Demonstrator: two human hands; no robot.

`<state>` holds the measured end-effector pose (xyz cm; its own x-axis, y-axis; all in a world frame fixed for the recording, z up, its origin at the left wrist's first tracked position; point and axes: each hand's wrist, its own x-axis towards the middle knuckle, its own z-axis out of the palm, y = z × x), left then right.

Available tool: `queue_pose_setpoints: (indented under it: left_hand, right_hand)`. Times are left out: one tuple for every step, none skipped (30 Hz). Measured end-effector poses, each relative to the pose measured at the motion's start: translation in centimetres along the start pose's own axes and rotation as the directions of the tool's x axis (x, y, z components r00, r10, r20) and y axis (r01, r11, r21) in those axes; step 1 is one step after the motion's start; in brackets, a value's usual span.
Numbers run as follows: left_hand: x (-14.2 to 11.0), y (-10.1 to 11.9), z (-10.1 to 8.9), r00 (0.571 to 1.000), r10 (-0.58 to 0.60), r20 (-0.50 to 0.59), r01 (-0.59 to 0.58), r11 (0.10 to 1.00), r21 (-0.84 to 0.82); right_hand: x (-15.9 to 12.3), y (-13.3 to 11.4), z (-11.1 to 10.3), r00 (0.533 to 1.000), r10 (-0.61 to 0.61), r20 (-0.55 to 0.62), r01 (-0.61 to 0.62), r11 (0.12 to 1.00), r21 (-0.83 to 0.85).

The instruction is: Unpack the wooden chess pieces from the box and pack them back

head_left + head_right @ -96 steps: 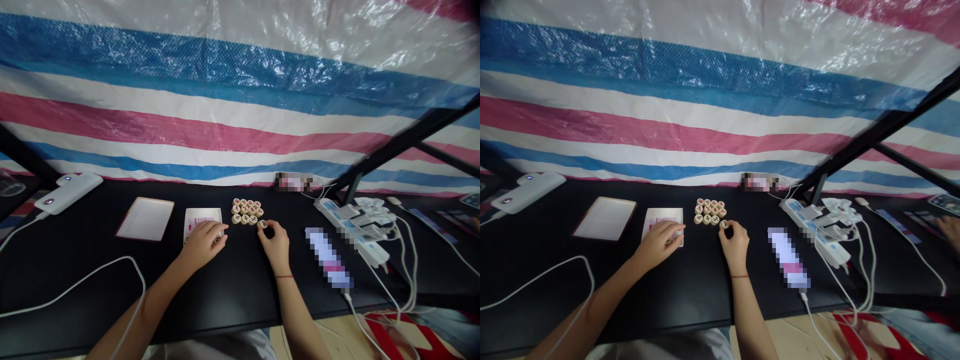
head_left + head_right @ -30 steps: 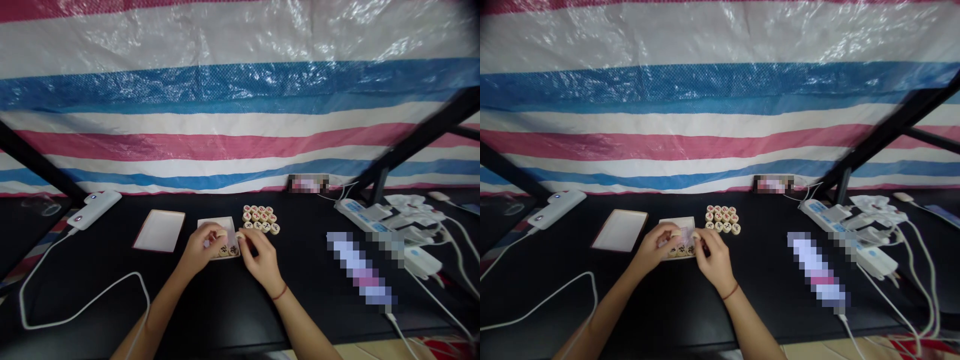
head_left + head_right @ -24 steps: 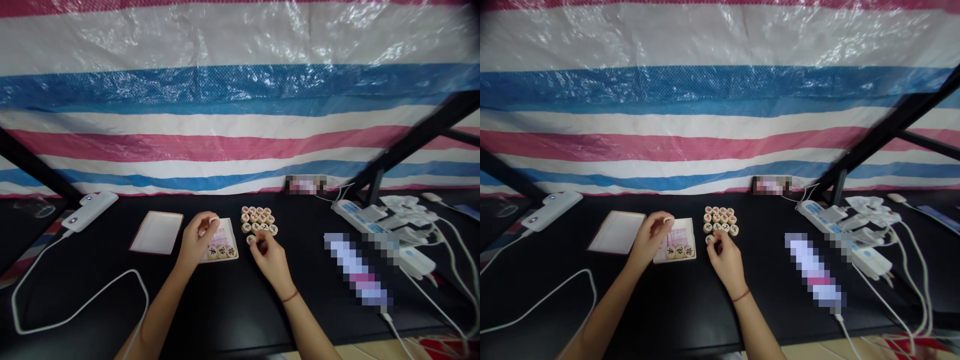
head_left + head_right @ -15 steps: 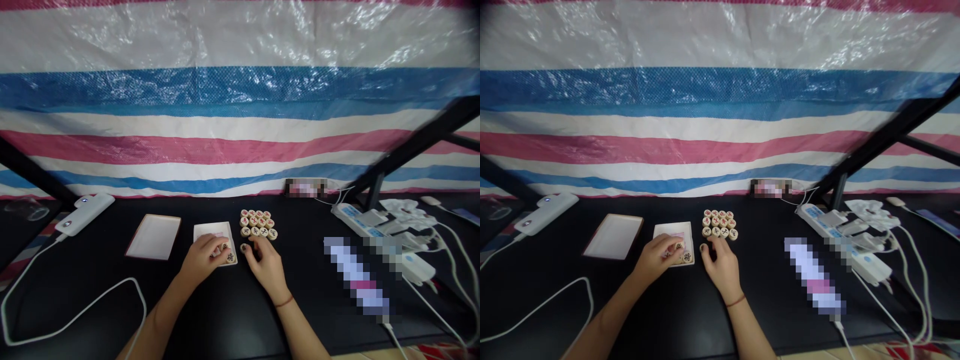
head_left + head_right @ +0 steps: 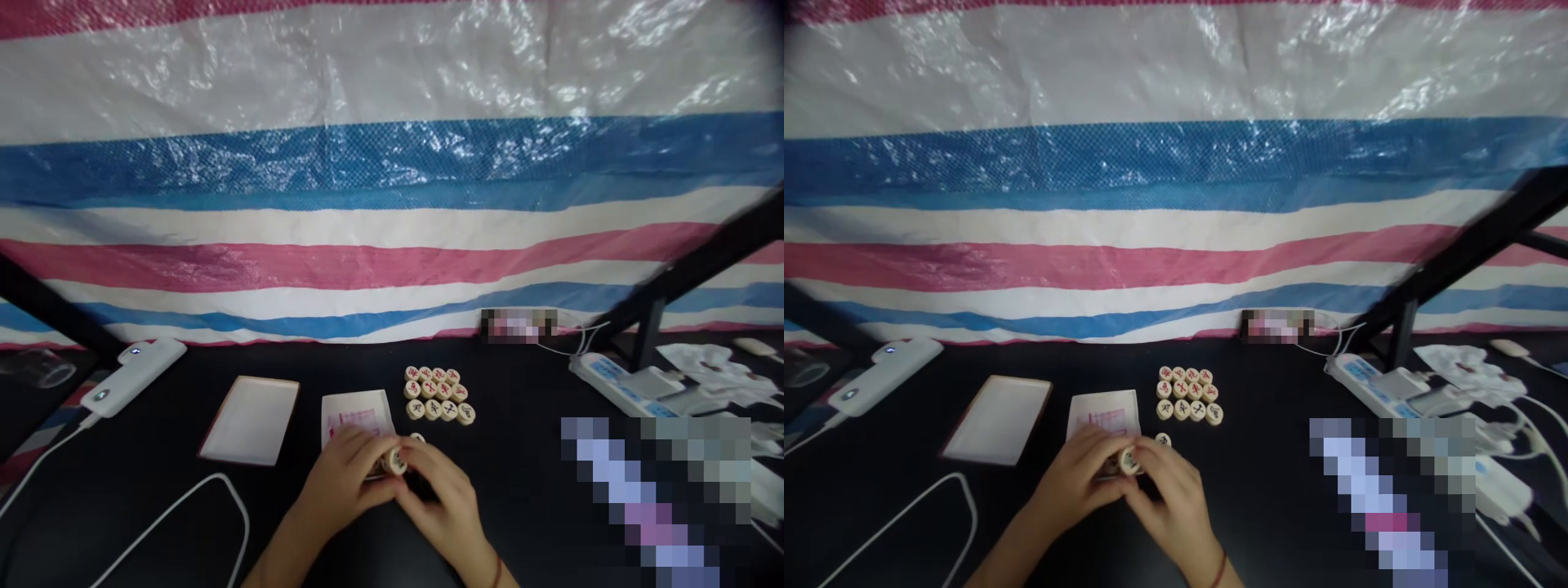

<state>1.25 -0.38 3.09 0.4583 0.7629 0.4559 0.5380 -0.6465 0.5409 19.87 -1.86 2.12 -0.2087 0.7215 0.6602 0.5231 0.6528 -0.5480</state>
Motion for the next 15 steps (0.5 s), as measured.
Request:
queue_pose_setpoints:
  left_hand:
    - [0.1,0.1,-0.2,1.000,0.003,-0.003,-0.003,1.000,0.021]
    - [0.2,0.0,-0.4,1.000,-0.010,-0.011,0.010,0.999,0.040]
    - [0.2,0.0,-0.7,0.999,-0.036,-0.029,0.038,0.998,0.051]
    - [0.3,-0.2,-0.9,0.995,-0.070,-0.066,0.074,0.995,0.060]
    - [0.3,-0.4,-1.1,0.990,-0.096,-0.104,0.104,0.992,0.071]
    - [0.3,-0.6,-1.3,0.986,-0.100,-0.131,0.111,0.990,0.082]
    - [0.3,-0.9,-1.5,0.984,-0.101,-0.143,0.115,0.989,0.091]
    - [0.2,-1.1,-1.6,0.982,-0.099,-0.160,0.115,0.989,0.096]
    - [0.2,-1.4,-1.8,0.980,-0.100,-0.174,0.118,0.988,0.101]
    - [0.2,-1.5,-1.9,0.977,-0.103,-0.185,0.124,0.987,0.104]
    - [0.2,-1.6,-1.9,0.975,-0.110,-0.195,0.132,0.986,0.106]
    - [0.1,-1.6,-2.0,0.973,-0.116,-0.201,0.140,0.984,0.106]
    - [0.1,-1.6,-2.0,0.972,-0.120,-0.202,0.143,0.984,0.106]
    - [0.1,-1.6,-2.0,0.973,-0.121,-0.197,0.144,0.984,0.107]
    - [0.1,-1.5,-2.0,0.975,-0.119,-0.186,0.140,0.984,0.109]
  right_hand:
    - [0.0,0.1,-0.3,0.999,0.040,-0.022,-0.041,0.999,-0.011]
    - [0.0,0.3,-0.6,0.996,0.086,-0.038,-0.087,0.996,-0.035]
    - [0.0,0.6,-0.9,0.990,0.130,-0.047,-0.133,0.989,-0.071]
    - [0.0,1.0,-1.2,0.986,0.165,-0.038,-0.169,0.979,-0.110]
    - [0.0,1.4,-1.4,0.981,0.194,-0.015,-0.194,0.970,-0.149]
    - [-0.1,1.8,-1.6,0.977,0.214,0.016,-0.208,0.961,-0.180]
    - [-0.1,2.2,-1.7,0.972,0.228,0.048,-0.214,0.956,-0.201]
    - [-0.2,2.4,-1.8,0.968,0.237,0.079,-0.216,0.953,-0.214]
    - [-0.2,2.6,-1.8,0.964,0.242,0.107,-0.215,0.952,-0.219]
    - [-0.2,2.6,-1.7,0.960,0.248,0.133,-0.215,0.952,-0.220]
    - [-0.3,2.6,-1.6,0.955,0.253,0.154,-0.216,0.951,-0.220]
    - [-0.3,2.6,-1.5,0.951,0.258,0.172,-0.218,0.951,-0.221]
    - [-0.3,2.6,-1.3,0.947,0.262,0.186,-0.219,0.950,-0.222]
    - [-0.3,2.5,-1.2,0.945,0.264,0.193,-0.220,0.950,-0.223]
    - [-0.3,2.5,-1.0,0.944,0.266,0.193,-0.221,0.949,-0.226]
